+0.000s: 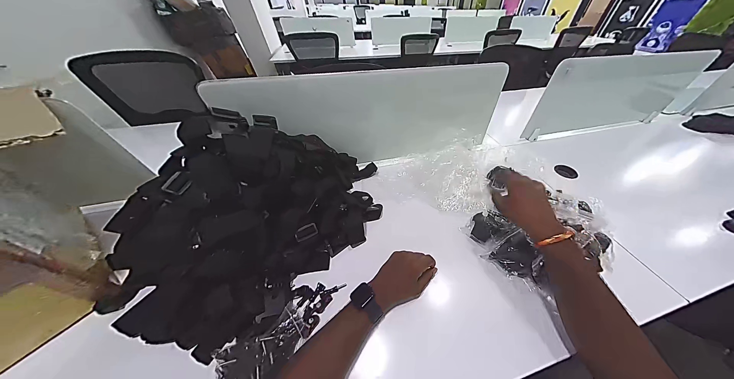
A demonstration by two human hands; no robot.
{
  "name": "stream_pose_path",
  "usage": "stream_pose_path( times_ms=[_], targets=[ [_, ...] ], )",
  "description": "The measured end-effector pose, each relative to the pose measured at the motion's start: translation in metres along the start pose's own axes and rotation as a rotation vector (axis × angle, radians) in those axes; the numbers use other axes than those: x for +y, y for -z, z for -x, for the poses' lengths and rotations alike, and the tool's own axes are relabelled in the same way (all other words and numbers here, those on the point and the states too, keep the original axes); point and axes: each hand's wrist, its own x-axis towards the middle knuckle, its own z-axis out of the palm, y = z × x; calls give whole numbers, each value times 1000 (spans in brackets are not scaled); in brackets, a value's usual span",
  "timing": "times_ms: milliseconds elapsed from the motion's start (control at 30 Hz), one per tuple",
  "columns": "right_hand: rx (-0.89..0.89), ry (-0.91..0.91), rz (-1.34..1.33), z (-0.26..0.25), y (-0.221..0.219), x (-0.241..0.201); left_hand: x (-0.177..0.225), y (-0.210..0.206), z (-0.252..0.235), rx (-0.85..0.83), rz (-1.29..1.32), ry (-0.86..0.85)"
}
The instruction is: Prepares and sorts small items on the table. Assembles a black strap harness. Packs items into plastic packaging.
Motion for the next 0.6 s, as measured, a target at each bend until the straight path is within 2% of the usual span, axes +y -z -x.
stream_pose_path(
  times_ms=[67,167,300,400,467,533,600],
  targets=[
    [-143,0,45,-4,-9,-25,0,1,-2,-9,12,1],
    [-331,-107,145,-15,-28,-42,-4,5,0,-36,8,26],
    [-387,-118,149,-28,-43,-33,-12,12,-2,-31,-21,73],
    [-226,-95,3,-27,-26,-21,-20,16,-4,12,-24,145],
    [-30,-61,-118,-22,-11,-18,-24,17,-5,66,10,215],
    [157,64,-305,-15,0,-22,-30,16,-6,161,76,272],
    [246,213,-520,-6,1,-36,-36,14,-7,293,190,315]
  ],
)
